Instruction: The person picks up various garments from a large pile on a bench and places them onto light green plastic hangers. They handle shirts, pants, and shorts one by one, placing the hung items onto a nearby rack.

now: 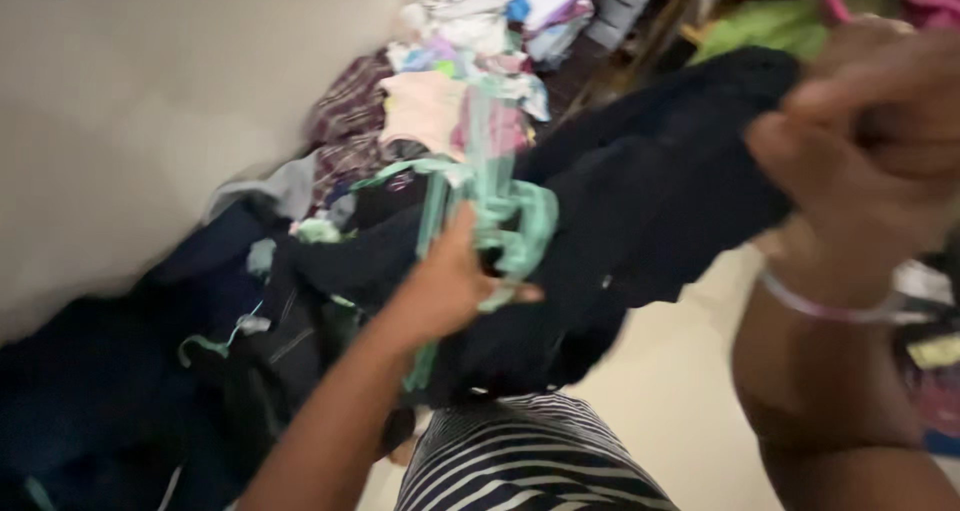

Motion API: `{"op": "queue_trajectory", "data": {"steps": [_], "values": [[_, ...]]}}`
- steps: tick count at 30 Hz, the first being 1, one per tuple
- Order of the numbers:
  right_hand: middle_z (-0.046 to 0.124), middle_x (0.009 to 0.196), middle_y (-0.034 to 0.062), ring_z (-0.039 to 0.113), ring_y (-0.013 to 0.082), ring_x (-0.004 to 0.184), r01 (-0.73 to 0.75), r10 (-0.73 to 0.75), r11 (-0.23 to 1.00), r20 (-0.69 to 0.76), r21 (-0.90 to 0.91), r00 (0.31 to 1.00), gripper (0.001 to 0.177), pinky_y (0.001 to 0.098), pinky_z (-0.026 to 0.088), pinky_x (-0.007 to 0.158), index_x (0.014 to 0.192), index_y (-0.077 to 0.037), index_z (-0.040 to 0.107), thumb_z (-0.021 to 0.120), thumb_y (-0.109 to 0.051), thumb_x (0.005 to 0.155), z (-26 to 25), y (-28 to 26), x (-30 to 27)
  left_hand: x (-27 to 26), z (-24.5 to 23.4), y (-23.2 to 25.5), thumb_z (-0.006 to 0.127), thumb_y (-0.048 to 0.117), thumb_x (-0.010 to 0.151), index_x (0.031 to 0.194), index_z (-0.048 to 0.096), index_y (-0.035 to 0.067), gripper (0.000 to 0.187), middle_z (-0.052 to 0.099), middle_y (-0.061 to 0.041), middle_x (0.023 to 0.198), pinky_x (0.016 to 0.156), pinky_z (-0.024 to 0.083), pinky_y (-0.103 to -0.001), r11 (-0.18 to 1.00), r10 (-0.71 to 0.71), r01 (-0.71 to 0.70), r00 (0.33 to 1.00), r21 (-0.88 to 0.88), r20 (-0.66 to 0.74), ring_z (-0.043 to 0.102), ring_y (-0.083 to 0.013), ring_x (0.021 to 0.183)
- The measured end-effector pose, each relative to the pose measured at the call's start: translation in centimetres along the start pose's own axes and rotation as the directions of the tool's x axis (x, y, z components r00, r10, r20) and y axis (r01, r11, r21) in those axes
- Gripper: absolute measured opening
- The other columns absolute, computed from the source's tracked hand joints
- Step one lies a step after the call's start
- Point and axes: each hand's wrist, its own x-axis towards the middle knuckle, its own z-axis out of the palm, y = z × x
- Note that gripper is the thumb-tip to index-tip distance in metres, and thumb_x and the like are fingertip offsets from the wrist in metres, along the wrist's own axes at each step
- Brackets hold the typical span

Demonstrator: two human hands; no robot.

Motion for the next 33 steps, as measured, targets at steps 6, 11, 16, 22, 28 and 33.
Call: {"op": "queue_trajectory", "data": {"steps": [6, 11, 16, 22, 28, 33], "values": [[0.053, 0.113, 0.0038, 0.052, 0.0066, 0.093, -0.348, 0.368, 0.926, -0.147, 0.143, 0.918, 0.059, 0.0196, 0.046, 0.081, 0.144, 0.000, 0.051, 0.078, 0.001, 0.091, -0.6, 2.8, -6.3, 6.4, 7.2, -0.8, 0.081, 0.008, 0.092, 0.138, 0.050, 0.001, 0.056, 0.065, -0.006, 0.094, 0.081, 0.058, -0.033, 0.962, 0.271, -0.272, 0.962, 0.016, 0.046, 0.063, -0.0153, 0.082], [0.043, 0.147, 0.0090, 0.042, 0.0215, 0.138, -0.569, 0.577, 0.817, 0.120, -0.093, 0.808, 0.110, 0.0363, 0.037, 0.114, 0.150, 0.000, 0.030, 0.095, -0.019, 0.063, 2.2, 4.6, -14.4, 11.1, 9.3, 3.2, 0.074, 0.007, 0.087, 0.124, 0.055, 0.000, 0.043, 0.068, -0.005, 0.089, 0.046, 0.051, -0.029, 0.931, -0.179, 0.219, 0.971, -0.290, 0.158, 0.061, -0.0114, 0.053], [0.060, 0.136, 0.0069, 0.057, 0.0192, 0.128, -0.763, 0.764, 0.646, -0.021, 0.030, 0.645, 0.072, 0.0368, 0.049, 0.109, 0.142, -0.004, 0.047, 0.086, -0.011, 0.081, 3.2, 7.5, -19.3, 13.7, 12.7, 6.9, 0.079, 0.014, 0.085, 0.115, 0.057, 0.001, 0.040, 0.070, -0.006, 0.083, 0.046, 0.054, -0.028, 0.952, -0.196, 0.249, 0.944, -0.180, 0.265, 0.065, -0.0115, 0.047], [0.072, 0.128, 0.0100, 0.065, 0.0283, 0.128, -0.148, 0.473, 0.413, 0.073, -0.898, 0.878, 0.047, 0.0402, 0.045, 0.115, 0.124, -0.013, 0.073, 0.071, -0.003, 0.078, -9.5, 7.6, -15.6, 16.8, 8.9, 6.7, 0.064, 0.036, 0.101, 0.118, 0.071, 0.004, 0.037, 0.059, -0.006, 0.067, 0.039, 0.040, -0.026, 0.947, -0.254, 0.292, 0.936, -0.136, 0.244, 0.054, -0.0096, 0.041], [0.071, 0.124, 0.0096, 0.068, 0.0209, 0.110, -0.591, 0.417, 0.792, -0.570, -0.155, 0.708, 0.025, 0.0345, 0.057, 0.105, 0.127, 0.002, 0.072, 0.081, -0.010, 0.107, -17.7, 6.5, -6.4, 18.2, 11.1, 3.2, 0.058, 0.028, 0.097, 0.111, 0.069, 0.006, 0.029, 0.063, -0.001, 0.072, 0.036, 0.040, -0.026, 0.916, -0.282, 0.338, 0.926, -0.216, 0.252, 0.049, -0.0089, 0.040], [0.070, 0.129, 0.0089, 0.069, 0.0219, 0.118, -0.566, 0.451, 0.801, -0.423, -0.197, 0.786, 0.032, 0.0366, 0.057, 0.108, 0.133, 0.001, 0.064, 0.074, -0.009, 0.105, -14.2, 9.2, -6.2, 19.1, 14.6, -0.5, 0.063, 0.034, 0.103, 0.102, 0.064, 0.001, 0.033, 0.062, -0.004, 0.069, 0.046, 0.039, -0.026, 0.971, -0.211, 0.227, 0.960, -0.072, 0.183, 0.046, -0.0084, 0.049]]}}
